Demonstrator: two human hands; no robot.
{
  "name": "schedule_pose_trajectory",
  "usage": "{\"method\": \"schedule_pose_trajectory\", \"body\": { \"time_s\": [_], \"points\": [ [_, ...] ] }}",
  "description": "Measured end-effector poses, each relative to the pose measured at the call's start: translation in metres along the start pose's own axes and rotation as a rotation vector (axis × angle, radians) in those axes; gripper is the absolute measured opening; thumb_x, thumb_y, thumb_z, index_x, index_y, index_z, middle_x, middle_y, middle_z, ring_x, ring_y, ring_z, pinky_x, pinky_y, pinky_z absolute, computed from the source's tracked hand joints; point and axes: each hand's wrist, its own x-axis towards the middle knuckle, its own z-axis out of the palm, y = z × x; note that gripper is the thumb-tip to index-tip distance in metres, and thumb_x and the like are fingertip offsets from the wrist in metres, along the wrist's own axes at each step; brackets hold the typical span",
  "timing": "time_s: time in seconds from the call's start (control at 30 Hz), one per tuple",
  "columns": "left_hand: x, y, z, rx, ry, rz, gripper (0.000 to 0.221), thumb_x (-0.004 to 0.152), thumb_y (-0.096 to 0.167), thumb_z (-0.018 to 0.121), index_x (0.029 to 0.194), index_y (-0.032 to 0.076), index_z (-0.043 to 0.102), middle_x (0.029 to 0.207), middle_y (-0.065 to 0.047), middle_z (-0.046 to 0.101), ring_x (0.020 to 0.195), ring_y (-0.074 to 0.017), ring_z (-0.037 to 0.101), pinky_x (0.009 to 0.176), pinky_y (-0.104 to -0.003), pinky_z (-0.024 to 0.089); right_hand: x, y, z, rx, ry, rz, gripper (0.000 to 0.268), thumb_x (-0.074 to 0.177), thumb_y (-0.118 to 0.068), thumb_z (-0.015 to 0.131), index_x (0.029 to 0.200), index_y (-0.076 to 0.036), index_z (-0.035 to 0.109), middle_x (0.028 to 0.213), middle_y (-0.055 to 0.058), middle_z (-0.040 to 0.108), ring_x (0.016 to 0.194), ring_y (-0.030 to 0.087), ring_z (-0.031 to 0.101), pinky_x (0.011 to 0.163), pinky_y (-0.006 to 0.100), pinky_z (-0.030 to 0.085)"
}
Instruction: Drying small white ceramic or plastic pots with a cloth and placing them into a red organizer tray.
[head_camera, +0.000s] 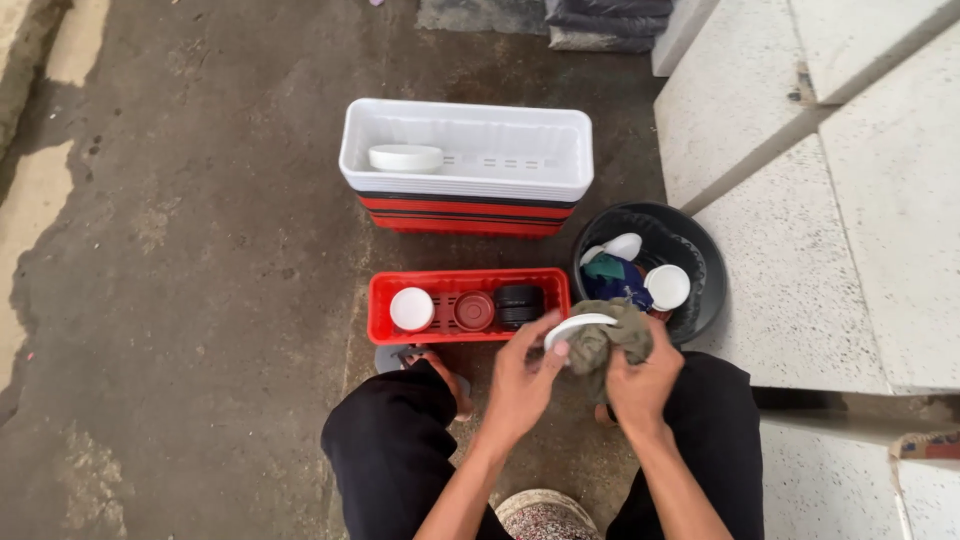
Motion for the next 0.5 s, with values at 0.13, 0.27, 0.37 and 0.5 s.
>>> {"method": "schedule_pose_trajectory", "body": {
  "time_s": [0.13, 0.27, 0.37, 0.5],
  "points": [
    [0.001, 0.005, -0.001, -0.263, -0.324, -0.454, 0.127, 0.066, 0.087, 0.035, 0.161, 0.022, -0.019, 0.171, -0.011, 0.015, 0.157, -0.0295, 0.018, 0.121, -0.054, 0.023, -0.018, -0.008, 0.003, -0.003, -0.012, -0.187, 0.027, 0.085, 0.016, 0.059, 0.109, 0.006, 0.066, 0.098, 0.015, 0.070, 0.085, 0.025, 0.067, 0.074, 0.036, 0.054],
    [0.013, -0.018, -0.011, -0.809, -0.014, -0.349, 0.080, 0.094, 0.058, 0.040, 0.163, 0.020, 0.025, 0.151, -0.014, 0.053, 0.132, -0.0261, 0.054, 0.110, -0.039, 0.043, -0.040, -0.018, 0.003, 0.098, -0.450, -0.361, 0.042, 0.087, -0.007, 0.066, 0.128, -0.001, 0.060, 0.138, 0.024, 0.057, 0.128, 0.043, 0.058, 0.108, 0.054, 0.051],
    [0.006, -0.025, -0.020, -0.892, -0.060, -0.400, 0.081, 0.090, 0.059, 0.047, 0.153, 0.009, 0.045, 0.144, -0.020, 0.060, 0.128, -0.0287, 0.059, 0.109, -0.039, 0.046, -0.031, -0.038, 0.002, 0.119, -0.672, -0.376, 0.050, 0.091, -0.012, 0.059, 0.140, 0.000, 0.054, 0.158, 0.026, 0.040, 0.149, 0.049, 0.037, 0.121, 0.064, 0.039],
    [-0.001, -0.038, -0.029, -0.839, -0.095, -0.444, 0.086, 0.084, 0.059, 0.056, 0.149, 0.004, 0.049, 0.148, -0.023, 0.057, 0.134, -0.0322, 0.058, 0.113, -0.046, 0.047, -0.006, -0.075, -0.002, 0.136, -0.838, -0.289, 0.060, 0.091, -0.015, 0.056, 0.149, -0.001, 0.045, 0.165, 0.024, 0.030, 0.154, 0.047, 0.029, 0.125, 0.063, 0.033]
  ]
}}
